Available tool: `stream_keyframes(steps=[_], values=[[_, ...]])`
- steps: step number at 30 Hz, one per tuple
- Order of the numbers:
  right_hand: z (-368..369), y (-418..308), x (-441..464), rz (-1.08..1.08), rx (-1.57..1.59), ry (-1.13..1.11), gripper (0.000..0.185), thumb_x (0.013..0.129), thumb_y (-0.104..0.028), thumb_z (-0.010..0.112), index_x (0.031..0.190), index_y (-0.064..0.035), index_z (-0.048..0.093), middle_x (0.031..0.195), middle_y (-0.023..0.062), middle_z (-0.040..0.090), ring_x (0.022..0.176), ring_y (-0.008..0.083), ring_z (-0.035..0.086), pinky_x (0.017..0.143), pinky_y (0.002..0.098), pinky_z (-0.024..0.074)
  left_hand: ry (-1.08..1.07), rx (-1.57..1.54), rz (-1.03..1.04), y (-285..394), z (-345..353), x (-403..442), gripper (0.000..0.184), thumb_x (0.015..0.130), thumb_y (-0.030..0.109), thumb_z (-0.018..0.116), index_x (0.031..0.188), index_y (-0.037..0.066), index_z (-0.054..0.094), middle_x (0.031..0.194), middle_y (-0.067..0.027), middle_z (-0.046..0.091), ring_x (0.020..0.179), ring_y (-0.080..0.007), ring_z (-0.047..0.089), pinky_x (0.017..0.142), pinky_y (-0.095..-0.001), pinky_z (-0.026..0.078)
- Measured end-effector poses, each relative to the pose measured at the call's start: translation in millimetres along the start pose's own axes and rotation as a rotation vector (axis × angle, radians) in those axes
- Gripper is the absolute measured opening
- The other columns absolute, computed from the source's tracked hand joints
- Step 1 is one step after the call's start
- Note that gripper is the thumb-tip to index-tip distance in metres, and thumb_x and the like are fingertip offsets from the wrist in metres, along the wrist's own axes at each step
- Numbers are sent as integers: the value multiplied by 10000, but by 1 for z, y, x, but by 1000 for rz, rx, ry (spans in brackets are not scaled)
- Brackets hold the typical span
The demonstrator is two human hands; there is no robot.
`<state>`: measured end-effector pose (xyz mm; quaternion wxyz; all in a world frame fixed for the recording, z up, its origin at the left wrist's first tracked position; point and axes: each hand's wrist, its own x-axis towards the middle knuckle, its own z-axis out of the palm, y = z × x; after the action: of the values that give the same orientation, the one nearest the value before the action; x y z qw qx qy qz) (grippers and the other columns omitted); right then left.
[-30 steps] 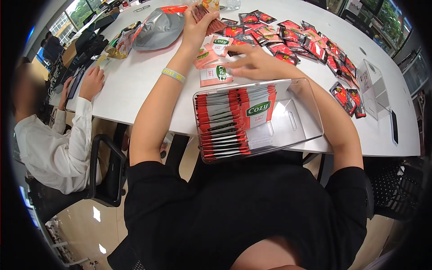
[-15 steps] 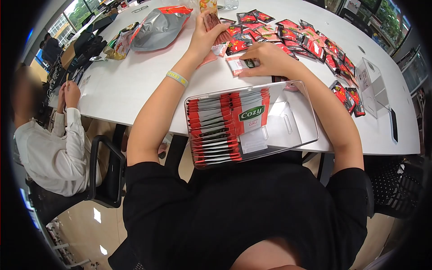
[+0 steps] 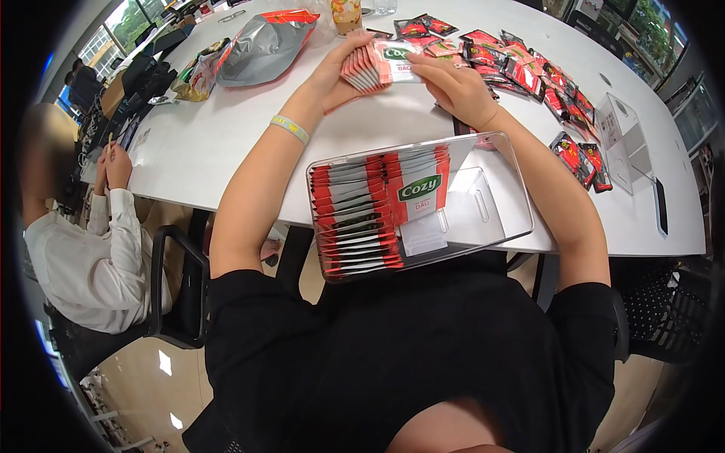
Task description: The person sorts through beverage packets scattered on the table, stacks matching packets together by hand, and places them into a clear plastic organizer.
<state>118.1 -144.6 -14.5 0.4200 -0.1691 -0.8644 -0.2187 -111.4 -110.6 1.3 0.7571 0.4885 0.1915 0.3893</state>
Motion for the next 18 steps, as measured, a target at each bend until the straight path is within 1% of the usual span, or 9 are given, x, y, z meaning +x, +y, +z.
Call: stream_keyframes(steps=[1, 3, 5, 9, 12, 14, 15, 16, 18], values=[[2, 0, 0, 0, -1, 1, 314, 722, -17, 633, 1029, -45, 575, 1091, 102, 607, 765, 210, 639, 624, 269, 512, -14, -48, 19, -3, 8, -1, 429, 870, 341, 518, 1151, 20, 474, 1016, -122, 591, 882, -218, 605, 795, -414, 504], [6, 0, 0, -54, -27, -37, 346, 725, -99, 634, 1062, -68, 557, 1157, 58, 578, 908, 199, 618, 623, 264, 513, -47, -49, 8, -7, 21, -2, 448, 874, 345, 514, 1178, 20, 464, 1041, -115, 583, 914, -221, 596, 826, -415, 491], [4, 0, 0, -31, -29, -52, 366, 724, -122, 634, 1076, -69, 550, 1172, 60, 569, 941, 204, 607, 654, 288, 512, -67, -49, 26, -12, 28, 0, 499, 881, 355, 505, 1238, 16, 425, 1085, -112, 562, 995, -219, 567, 882, -412, 464], [-6, -6, 9, -46, -35, -102, 413, 721, -170, 627, 1112, -68, 539, 1204, 81, 544, 1053, 230, 551, 744, 352, 497, -98, -37, 32, -8, 28, -3, 512, 876, 331, 509, 1266, 21, 392, 1126, -126, 538, 1013, -216, 558, 902, -406, 452], [6, -6, 14, 5, -49, -27, 430, 727, -182, 619, 1132, -65, 533, 1216, 88, 529, 1100, 248, 512, 774, 347, 480, 20, 90, 123, 3, 19, 1, 525, 858, 307, 524, 1288, 47, 369, 1140, -146, 525, 1014, -228, 558, 911, -405, 448], [12, -8, 17, 55, 1, -40, 420, 731, -194, 612, 1128, -74, 541, 1212, 95, 527, 1095, 255, 512, 784, 349, 476, 96, 215, 305, 22, 13, -1, 512, 839, 288, 539, 1277, 70, 385, 1134, -159, 523, 1017, -248, 556, 919, -421, 442], [15, -8, 18, 110, 47, -51, 410, 736, -207, 606, 1123, -84, 550, 1208, 102, 525, 1090, 262, 512, 793, 350, 472, 193, 145, 302, 31, 7, -5, 488, 828, 304, 554, 1237, 72, 423, 1123, -166, 525, 1019, -287, 551, 913, -461, 442], [20, -7, 20, 104, 52, -50, 410, 736, -207, 606, 1123, -84, 550, 1208, 102, 525, 1090, 262, 512, 793, 350, 472, 198, 146, 306, 37, -1, -7, 488, 828, 304, 554, 1237, 72, 423, 1123, -166, 525, 1019, -287, 551, 913, -461, 442], [30, -6, 24, 52, 214, -207, 353, 753, -251, 585, 1078, -114, 591, 1215, 122, 512, 1106, 270, 496, 847, 379, 447, 363, -10, 475, 48, -13, -8, 445, 824, 313, 557, 1179, 61, 466, 1110, -173, 529, 1014, -311, 548, 905, -499, 439]])
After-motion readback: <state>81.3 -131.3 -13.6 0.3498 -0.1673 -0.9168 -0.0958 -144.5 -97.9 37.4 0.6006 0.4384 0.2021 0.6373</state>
